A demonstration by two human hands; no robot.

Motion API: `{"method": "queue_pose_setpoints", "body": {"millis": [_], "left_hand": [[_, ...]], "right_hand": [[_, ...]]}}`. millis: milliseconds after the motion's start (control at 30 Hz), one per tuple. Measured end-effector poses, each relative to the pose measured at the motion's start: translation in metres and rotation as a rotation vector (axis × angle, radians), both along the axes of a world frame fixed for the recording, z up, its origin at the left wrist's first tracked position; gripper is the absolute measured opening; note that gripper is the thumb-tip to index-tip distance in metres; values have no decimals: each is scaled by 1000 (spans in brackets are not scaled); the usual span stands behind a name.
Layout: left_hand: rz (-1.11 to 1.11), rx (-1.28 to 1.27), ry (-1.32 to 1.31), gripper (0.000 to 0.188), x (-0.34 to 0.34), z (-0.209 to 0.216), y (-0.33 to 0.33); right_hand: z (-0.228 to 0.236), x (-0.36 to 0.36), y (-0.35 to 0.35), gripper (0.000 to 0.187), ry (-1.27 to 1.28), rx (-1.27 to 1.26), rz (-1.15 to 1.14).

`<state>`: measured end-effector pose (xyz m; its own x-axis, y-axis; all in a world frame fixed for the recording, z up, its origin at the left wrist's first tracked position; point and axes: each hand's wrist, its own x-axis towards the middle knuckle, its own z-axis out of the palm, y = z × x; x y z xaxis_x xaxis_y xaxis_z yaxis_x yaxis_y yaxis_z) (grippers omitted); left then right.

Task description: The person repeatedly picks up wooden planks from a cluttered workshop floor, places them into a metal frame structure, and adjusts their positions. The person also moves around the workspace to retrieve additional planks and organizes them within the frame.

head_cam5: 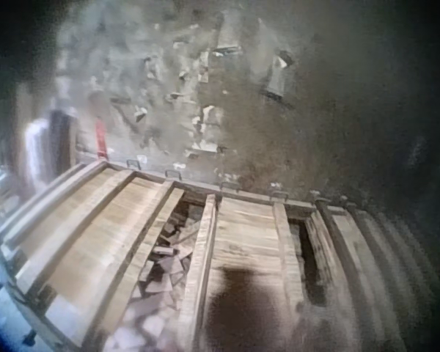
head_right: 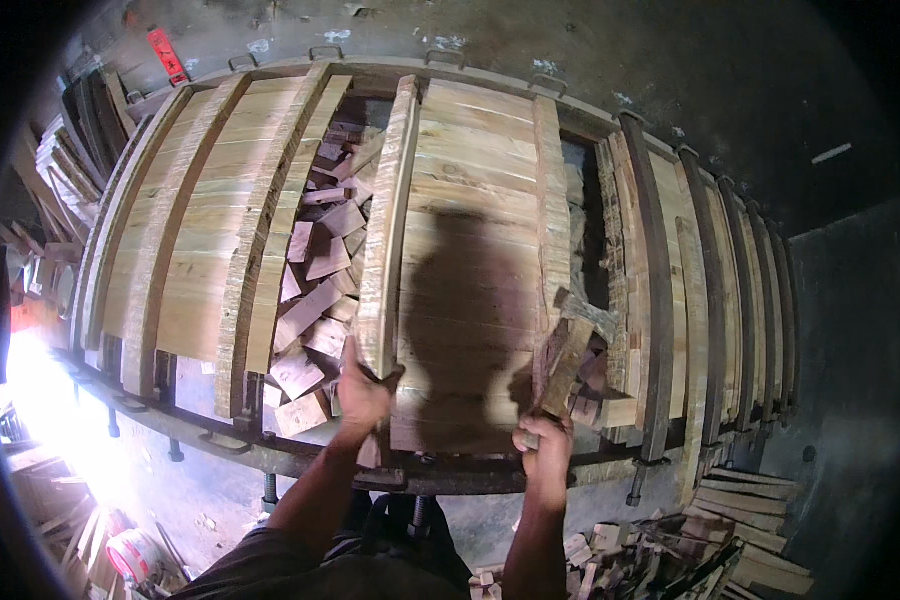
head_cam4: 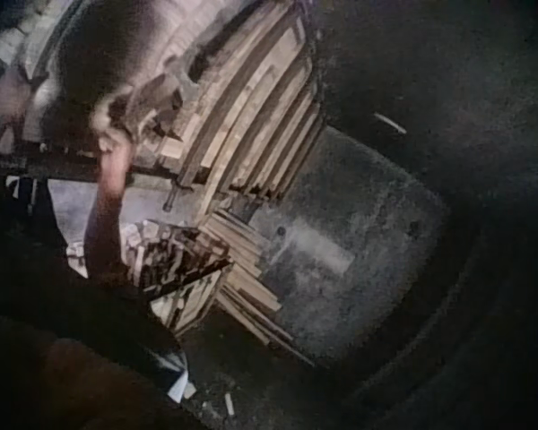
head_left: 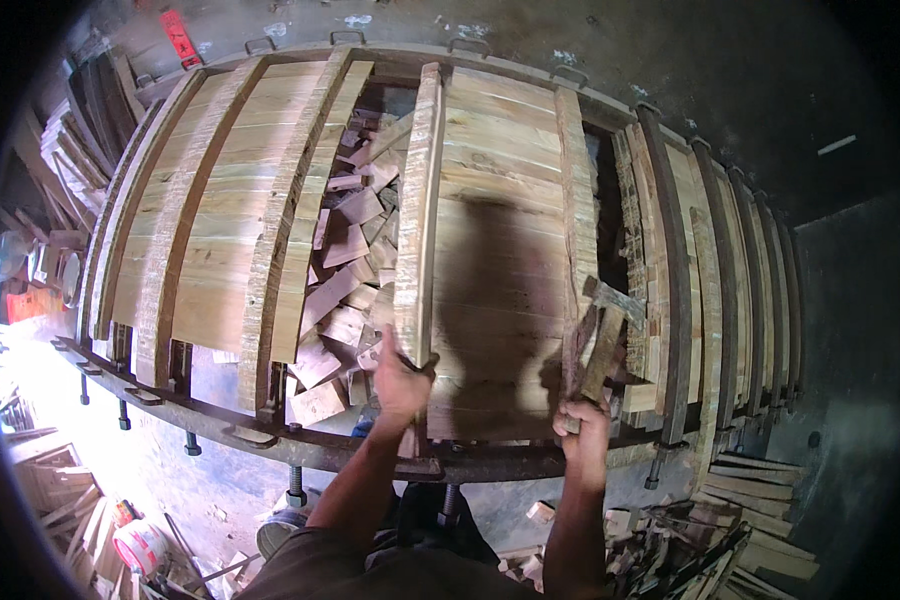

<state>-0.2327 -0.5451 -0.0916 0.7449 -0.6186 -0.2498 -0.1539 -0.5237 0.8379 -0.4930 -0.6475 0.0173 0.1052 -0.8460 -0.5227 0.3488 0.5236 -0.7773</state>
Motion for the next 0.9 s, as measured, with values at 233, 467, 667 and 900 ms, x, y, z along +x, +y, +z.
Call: {"method": "queue_pose_setpoints", "body": {"millis": [233,467,667,900], "left_hand": [[-1,-329,160,94,7,36,21],[-32,-390,220,92,-53,61,2],[-188,84,-19,103,-89,61,-29],[-300,110,-155,103,-104,15,-29]], "right_hand": [[8,-139,-17,5,162,-123,-208],[42,-180,-88,10,318,-109,-694],[-35,-109,-50,5,-34,360,28],[35,-200,-71,9,183,88,-232]]}}
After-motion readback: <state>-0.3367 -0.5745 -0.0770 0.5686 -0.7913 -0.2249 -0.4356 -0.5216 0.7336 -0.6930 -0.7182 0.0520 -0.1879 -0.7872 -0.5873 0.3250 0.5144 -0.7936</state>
